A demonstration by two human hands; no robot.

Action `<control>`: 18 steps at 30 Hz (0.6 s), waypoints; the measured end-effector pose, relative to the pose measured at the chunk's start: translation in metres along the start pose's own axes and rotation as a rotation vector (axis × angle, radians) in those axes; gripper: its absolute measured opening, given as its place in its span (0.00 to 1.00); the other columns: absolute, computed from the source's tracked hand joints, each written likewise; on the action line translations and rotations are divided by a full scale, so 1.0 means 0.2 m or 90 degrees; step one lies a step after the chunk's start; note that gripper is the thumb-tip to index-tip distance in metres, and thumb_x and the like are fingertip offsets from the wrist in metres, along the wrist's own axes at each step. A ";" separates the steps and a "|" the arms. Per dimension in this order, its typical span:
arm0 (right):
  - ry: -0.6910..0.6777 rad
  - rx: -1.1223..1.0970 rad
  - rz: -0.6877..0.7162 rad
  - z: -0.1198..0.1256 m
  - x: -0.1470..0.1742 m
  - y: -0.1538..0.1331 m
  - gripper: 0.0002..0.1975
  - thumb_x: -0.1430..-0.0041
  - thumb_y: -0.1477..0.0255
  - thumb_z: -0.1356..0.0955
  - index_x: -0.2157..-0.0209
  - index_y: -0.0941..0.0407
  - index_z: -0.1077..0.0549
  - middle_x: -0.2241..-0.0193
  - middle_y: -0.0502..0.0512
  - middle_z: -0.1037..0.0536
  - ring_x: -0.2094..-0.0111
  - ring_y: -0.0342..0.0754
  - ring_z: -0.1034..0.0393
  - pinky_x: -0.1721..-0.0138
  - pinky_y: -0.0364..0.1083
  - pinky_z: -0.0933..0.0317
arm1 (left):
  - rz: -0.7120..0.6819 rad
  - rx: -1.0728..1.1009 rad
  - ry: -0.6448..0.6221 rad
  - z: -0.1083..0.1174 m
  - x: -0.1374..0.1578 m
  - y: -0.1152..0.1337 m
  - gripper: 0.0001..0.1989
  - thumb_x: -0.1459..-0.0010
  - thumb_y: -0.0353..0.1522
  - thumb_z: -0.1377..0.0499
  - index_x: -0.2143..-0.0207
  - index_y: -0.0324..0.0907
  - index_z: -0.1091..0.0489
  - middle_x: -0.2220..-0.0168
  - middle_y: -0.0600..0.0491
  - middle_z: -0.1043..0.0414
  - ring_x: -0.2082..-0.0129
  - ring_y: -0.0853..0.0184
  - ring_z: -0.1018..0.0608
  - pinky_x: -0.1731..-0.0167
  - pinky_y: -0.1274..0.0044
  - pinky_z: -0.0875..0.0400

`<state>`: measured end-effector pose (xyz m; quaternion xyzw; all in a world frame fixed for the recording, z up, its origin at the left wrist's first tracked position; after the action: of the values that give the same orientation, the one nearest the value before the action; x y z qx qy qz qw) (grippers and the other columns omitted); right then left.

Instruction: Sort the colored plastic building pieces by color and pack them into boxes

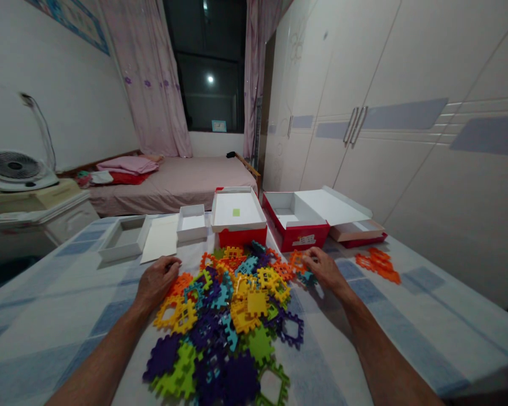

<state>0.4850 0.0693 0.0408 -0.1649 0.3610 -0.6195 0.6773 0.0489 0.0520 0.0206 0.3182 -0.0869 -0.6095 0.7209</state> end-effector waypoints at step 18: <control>-0.129 -0.103 0.115 -0.13 0.06 -0.10 0.04 0.50 0.71 0.36 0.70 0.54 0.35 0.70 0.50 0.29 0.69 0.45 0.36 0.67 0.44 0.41 | 0.002 -0.011 0.000 0.00 0.00 0.00 0.20 0.50 0.42 0.52 0.65 0.42 0.27 0.63 0.49 0.23 0.64 0.61 0.22 0.64 0.74 0.31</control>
<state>0.4524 0.0600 0.0331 -0.2471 0.3529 -0.5056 0.7475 0.0499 0.0524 0.0208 0.3119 -0.0823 -0.6090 0.7246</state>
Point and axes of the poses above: each hand's wrist, its own x-axis away from the middle knuckle, its own z-axis out of the back of the hand, y = z × x, the point moved 5 cm from there along -x, towards the middle knuckle
